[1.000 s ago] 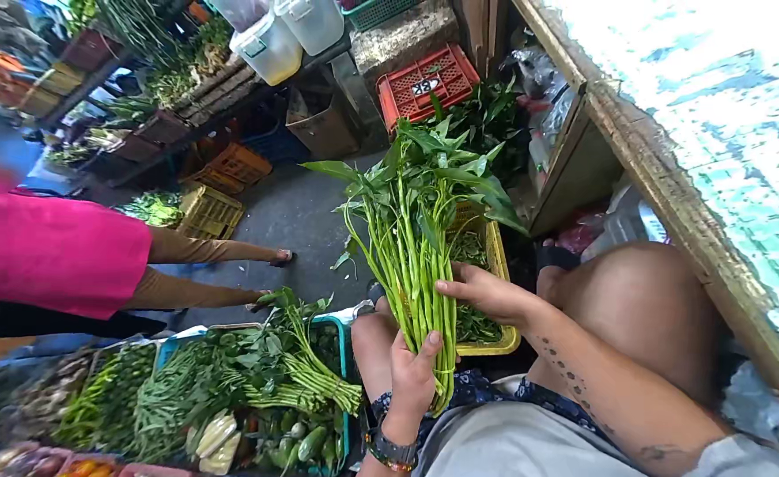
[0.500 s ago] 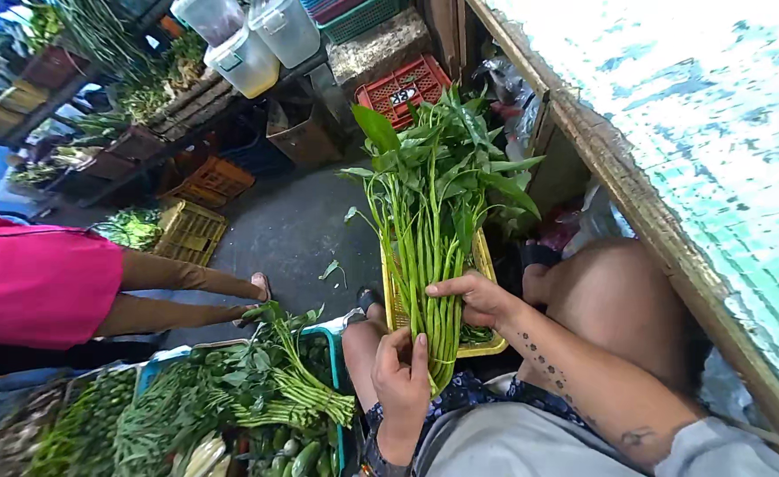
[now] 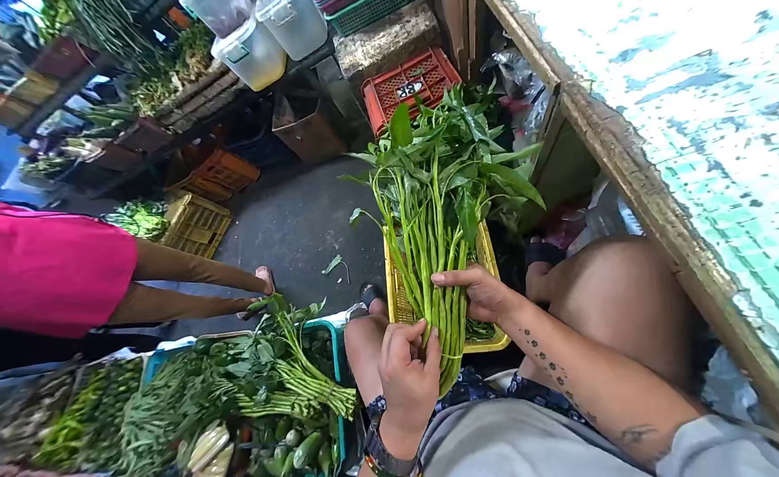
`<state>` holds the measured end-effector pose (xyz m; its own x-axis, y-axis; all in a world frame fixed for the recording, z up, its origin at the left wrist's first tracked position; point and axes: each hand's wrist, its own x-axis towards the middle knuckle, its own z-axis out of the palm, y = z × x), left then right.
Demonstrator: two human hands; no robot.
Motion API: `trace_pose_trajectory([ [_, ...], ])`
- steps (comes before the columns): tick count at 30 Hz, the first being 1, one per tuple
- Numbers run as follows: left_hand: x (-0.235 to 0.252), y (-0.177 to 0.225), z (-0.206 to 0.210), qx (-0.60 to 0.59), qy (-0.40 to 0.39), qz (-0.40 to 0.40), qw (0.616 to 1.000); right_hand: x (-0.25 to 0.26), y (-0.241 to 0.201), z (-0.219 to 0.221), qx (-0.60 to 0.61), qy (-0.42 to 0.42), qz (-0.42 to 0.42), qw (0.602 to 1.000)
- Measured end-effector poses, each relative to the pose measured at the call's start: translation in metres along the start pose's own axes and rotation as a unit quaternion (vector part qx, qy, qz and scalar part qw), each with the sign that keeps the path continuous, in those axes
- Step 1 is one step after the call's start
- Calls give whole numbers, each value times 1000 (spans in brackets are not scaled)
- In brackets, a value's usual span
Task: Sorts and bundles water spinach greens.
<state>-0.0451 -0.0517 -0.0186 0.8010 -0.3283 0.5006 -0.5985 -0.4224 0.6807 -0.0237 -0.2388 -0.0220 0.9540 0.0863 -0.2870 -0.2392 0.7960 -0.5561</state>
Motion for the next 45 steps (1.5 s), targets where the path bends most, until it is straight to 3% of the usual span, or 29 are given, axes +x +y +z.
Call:
trace_pose_trajectory([
  [5, 0, -2, 0, 74, -33, 24, 996, 3, 1, 2, -23, 27, -14, 999],
  [12, -8, 2, 8, -87, -61, -151, 983, 3, 7, 5, -15, 39, -20, 999],
  [17, -8, 4, 18, -64, -108, -267, 956, 1, 8, 6, -26, 30, -26, 999],
  [23, -6, 3, 28, -8, -143, -262, 954, 5, 11, 6, -65, 31, -53, 996],
  [26, -3, -6, 25, -113, -176, -293, 933, 6, 10, 7, -159, 31, -57, 985],
  [28, -7, -18, 18, -341, -188, -319, 864, 2, 7, 4, -201, -32, -46, 978],
  [31, -4, -27, 1, -648, -220, -328, 651, -3, 1, 3, -210, -125, -24, 969],
  [33, 8, -24, -12, -761, -218, -325, 517, -2, 2, 4, -183, -116, -23, 976],
  [35, 19, -20, -25, -823, -198, -326, 421, 4, 2, 3, -143, -78, -22, 986],
  [38, 26, -13, -35, -856, -212, -310, 354, 11, 1, 0, -168, -62, 5, 984],
  [41, 29, -9, -33, -875, -237, -288, 310, 9, 4, 0, -270, -135, 44, 952],
  [45, 22, -7, -26, -871, -256, -287, 305, 2, 12, 8, -213, -218, 23, 952],
])
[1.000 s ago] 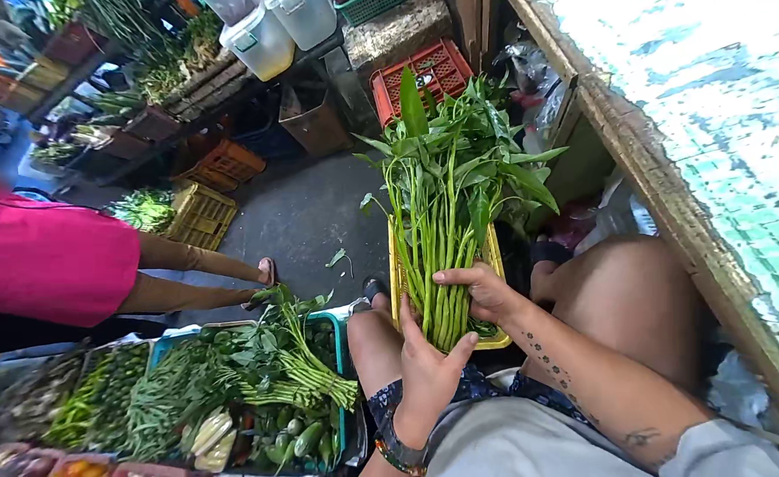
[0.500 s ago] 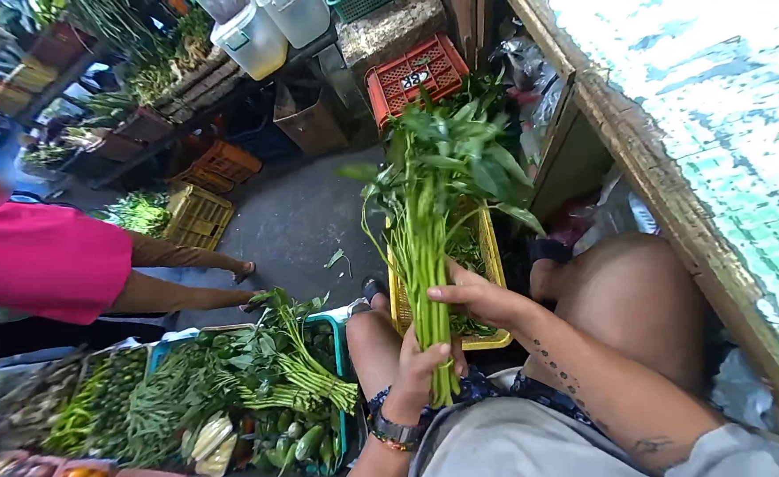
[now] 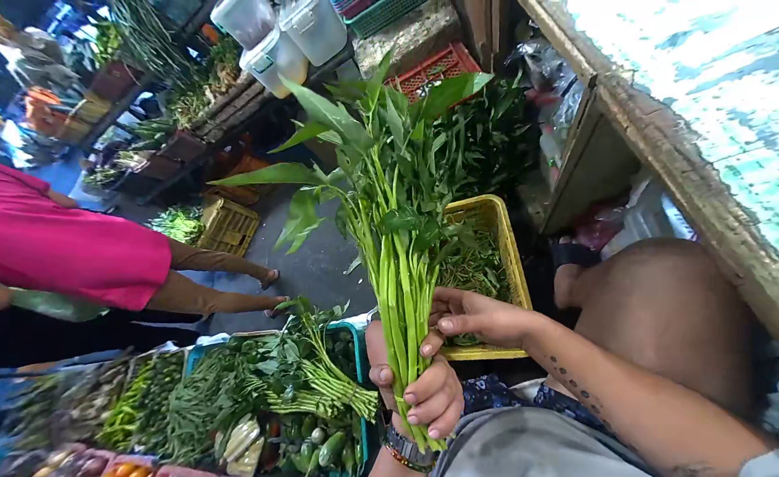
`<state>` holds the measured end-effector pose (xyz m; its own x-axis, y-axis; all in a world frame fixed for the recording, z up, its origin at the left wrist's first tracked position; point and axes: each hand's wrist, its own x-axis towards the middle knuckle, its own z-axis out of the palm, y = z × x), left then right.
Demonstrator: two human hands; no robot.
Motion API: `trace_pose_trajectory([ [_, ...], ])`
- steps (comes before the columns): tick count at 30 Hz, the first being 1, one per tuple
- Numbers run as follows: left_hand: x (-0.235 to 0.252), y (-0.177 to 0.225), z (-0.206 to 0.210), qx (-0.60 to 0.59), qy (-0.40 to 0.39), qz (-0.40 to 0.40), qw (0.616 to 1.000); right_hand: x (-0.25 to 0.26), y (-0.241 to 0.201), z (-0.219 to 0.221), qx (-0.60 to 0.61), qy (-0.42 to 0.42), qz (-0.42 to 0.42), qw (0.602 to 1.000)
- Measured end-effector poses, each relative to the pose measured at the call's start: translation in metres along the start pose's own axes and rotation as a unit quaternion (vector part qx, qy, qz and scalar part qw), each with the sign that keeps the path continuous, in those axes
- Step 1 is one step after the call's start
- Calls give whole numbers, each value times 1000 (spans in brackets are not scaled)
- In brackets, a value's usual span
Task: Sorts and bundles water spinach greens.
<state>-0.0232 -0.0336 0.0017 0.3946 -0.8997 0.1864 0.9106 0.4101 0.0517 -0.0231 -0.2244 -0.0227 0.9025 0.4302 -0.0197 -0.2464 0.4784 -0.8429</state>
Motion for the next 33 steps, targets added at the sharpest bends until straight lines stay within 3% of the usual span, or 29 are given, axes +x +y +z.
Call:
trace_pose_trajectory([
  [2, -2, -3, -4, 9, 18, -8, 1000, -1, -4, 4, 70, 5, -26, 997],
  [8, -7, -14, -21, 10, 50, -31, 998, -10, -21, 3, 177, 70, 28, 981],
  [14, -22, -1, -40, 222, 103, -50, 968, -3, -12, 13, 153, 163, 82, 971],
  [17, -27, 6, -35, 343, 158, -53, 924, 0, -8, 14, 165, 190, 73, 965],
  [19, -27, 10, -29, 451, 233, -22, 861, 4, -4, 10, 168, 201, 34, 965],
  [21, -19, 9, -20, 554, 310, 15, 772, 8, 1, 7, 159, 215, -6, 964],
  [26, 8, -11, -15, 646, 396, 25, 652, 12, 6, 6, 141, 243, -42, 959],
  [27, 11, -7, -13, 662, 409, 2, 628, 11, 4, 2, 91, 245, -23, 965],
  [28, 15, 1, -7, 701, 421, -30, 575, 8, 1, -5, -5, 237, 18, 971],
  [29, 17, 16, 3, 751, 427, -71, 498, 4, -1, -14, -134, 209, 77, 966],
  [31, 26, 49, 36, 827, 420, -143, 344, -7, -4, -27, -380, 98, 186, 901],
  [32, 34, 65, 50, 842, 419, -167, 296, -10, -4, -29, -464, 51, 216, 858],
  [33, 40, 81, 54, 842, 419, -187, 285, -12, -4, -29, -513, 18, 236, 825],
])
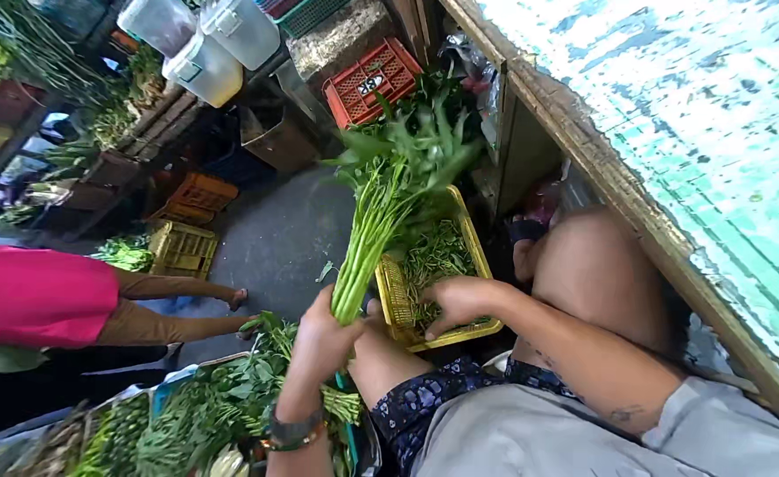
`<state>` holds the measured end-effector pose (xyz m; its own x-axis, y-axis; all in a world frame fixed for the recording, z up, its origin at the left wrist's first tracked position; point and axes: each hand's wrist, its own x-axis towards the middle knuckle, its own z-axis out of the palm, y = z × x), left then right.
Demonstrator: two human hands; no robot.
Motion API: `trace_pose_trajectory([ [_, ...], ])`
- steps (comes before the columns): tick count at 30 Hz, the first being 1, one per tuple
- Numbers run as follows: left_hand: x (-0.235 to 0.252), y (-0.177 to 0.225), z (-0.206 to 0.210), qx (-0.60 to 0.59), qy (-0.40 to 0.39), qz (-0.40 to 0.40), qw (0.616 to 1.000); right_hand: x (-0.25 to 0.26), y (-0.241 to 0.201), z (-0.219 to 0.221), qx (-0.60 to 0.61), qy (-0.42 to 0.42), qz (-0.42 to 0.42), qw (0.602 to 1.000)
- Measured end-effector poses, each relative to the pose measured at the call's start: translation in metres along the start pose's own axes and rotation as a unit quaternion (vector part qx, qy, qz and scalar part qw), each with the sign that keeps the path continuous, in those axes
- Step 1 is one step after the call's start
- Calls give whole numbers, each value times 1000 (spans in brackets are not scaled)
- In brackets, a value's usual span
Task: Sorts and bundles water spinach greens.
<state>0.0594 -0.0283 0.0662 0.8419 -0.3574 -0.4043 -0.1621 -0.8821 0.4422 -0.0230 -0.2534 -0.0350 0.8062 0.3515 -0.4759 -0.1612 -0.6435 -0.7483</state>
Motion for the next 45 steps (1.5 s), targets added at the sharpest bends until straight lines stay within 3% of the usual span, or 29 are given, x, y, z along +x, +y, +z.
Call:
trace_pose_trajectory([
  [4, 65, -51, 36, 5, -123, -65, 990, 10, -9, 14, -92, -101, 16, 991],
  [6, 99, -59, 56, 8, -133, -76, 988, 15, -13, 8, -101, -95, 15, 990],
  [8, 114, -68, 75, 87, -171, -95, 977, 16, -14, 17, -91, -84, 21, 992],
  [11, 125, -57, 79, 238, -150, -98, 955, 24, -5, 12, -50, 9, 37, 998],
  [13, 122, -55, 70, 254, -125, -80, 956, 31, 4, 6, -48, 90, 47, 994],
  [15, 118, -59, 50, 218, -122, -53, 967, 34, 13, -7, -56, 143, 54, 987],
  [17, 110, -77, 27, 166, -113, -28, 979, 32, 9, -12, -72, 132, 65, 986],
  [21, 84, -74, -25, 35, -88, -29, 995, 23, -9, 3, -60, -18, 9, 998],
  [24, 77, -83, -11, -5, -106, -80, 991, 16, -21, 31, -76, -115, -24, 990],
  [27, 101, -55, -16, -90, -90, -54, 990, 15, -27, 21, -107, -95, -20, 989],
  [28, 101, -51, -12, -70, -96, -65, 991, 12, -28, 22, -113, -94, -8, 989],
  [30, 87, -62, -8, -70, -97, -83, 989, 8, -26, 35, -119, -106, 1, 987],
  [32, 109, -42, -22, -163, -78, -44, 983, 11, -22, 14, -119, -63, 4, 991],
  [36, 99, -54, -19, -151, -69, -65, 984, 15, -15, 16, -117, -61, 6, 991],
  [37, 104, -49, -25, -131, -53, -46, 989, 17, -13, 9, -118, -41, 4, 992],
  [39, 98, -48, -24, 99, -32, -45, 994, 17, -13, 12, -93, -23, -15, 995],
  [42, 70, -29, -41, 342, 39, -10, 939, 2, -21, -6, 44, 6, -166, 985],
  [45, 27, -23, -61, 473, 124, 130, 862, -29, -51, -31, 164, 88, -313, 931],
])
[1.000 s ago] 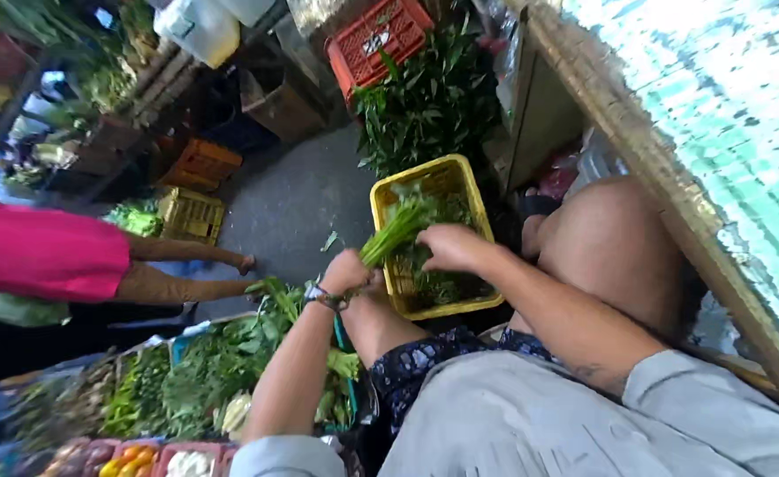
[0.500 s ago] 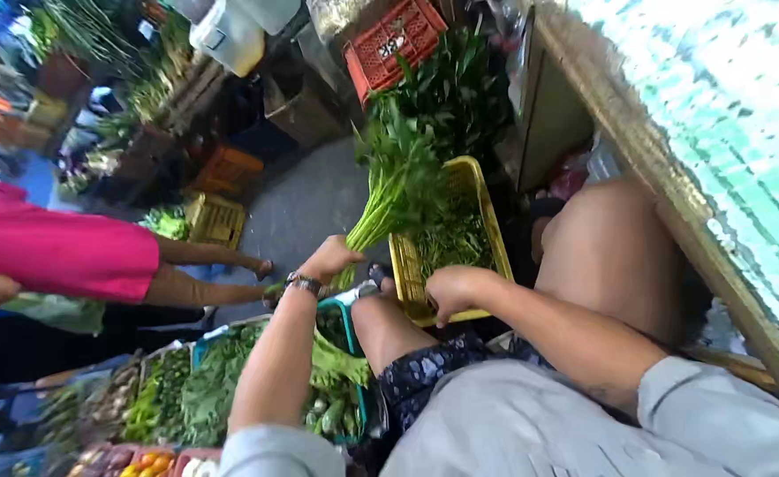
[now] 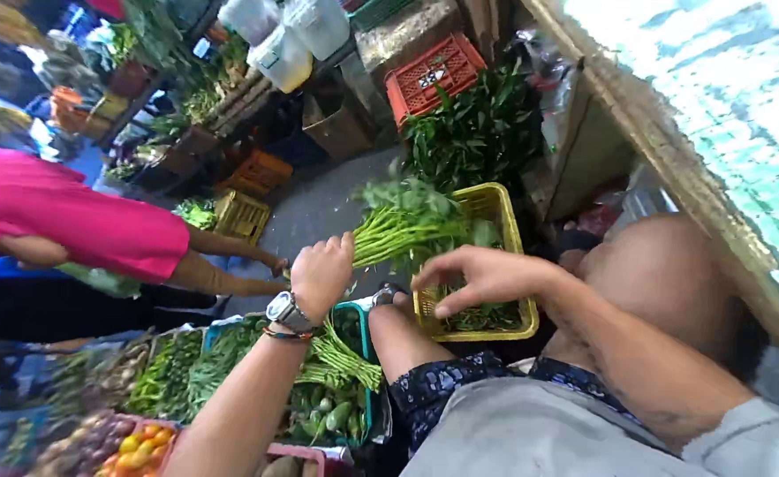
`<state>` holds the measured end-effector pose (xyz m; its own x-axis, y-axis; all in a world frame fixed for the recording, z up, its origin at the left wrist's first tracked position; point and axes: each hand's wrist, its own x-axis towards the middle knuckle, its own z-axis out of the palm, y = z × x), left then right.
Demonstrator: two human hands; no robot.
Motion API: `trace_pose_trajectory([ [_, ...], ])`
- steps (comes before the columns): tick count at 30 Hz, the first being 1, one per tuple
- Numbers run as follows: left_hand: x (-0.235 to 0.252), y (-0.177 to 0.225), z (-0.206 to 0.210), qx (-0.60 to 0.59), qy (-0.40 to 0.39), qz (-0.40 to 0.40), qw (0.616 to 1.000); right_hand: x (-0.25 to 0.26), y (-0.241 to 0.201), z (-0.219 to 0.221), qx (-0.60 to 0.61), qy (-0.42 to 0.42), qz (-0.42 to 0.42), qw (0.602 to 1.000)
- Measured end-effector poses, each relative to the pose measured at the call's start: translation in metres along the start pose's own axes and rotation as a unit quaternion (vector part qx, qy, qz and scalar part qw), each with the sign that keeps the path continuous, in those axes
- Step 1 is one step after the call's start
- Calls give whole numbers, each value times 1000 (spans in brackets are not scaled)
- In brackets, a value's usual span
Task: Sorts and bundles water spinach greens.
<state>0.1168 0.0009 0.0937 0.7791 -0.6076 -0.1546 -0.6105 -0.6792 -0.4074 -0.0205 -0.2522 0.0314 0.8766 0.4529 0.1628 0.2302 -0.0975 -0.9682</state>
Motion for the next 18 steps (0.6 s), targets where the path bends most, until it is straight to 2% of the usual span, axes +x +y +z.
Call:
trace_pose_trajectory([
  [2, -17, -9, -11, 69, 86, 78, 991, 15, -28, -13, -129, 106, -67, 984],
  [3, -24, -11, -17, 92, 116, 108, 983, 28, -37, -16, -220, 142, -69, 963],
  [5, -37, -8, -34, 114, 168, 153, 967, 57, -46, -10, -361, 143, -38, 921],
  [7, -46, -2, -54, 126, 216, 174, 952, 81, -26, 7, -418, 137, -62, 896],
  [9, -50, -3, -66, 129, 237, 186, 945, 90, -7, 20, -406, 144, -94, 897],
  [13, -54, -24, -82, 105, 180, 172, 963, 82, -7, 24, -350, 126, -42, 927],
  [18, -42, -29, -82, 151, 239, 196, 939, 73, 4, 28, -310, 153, -21, 938],
])
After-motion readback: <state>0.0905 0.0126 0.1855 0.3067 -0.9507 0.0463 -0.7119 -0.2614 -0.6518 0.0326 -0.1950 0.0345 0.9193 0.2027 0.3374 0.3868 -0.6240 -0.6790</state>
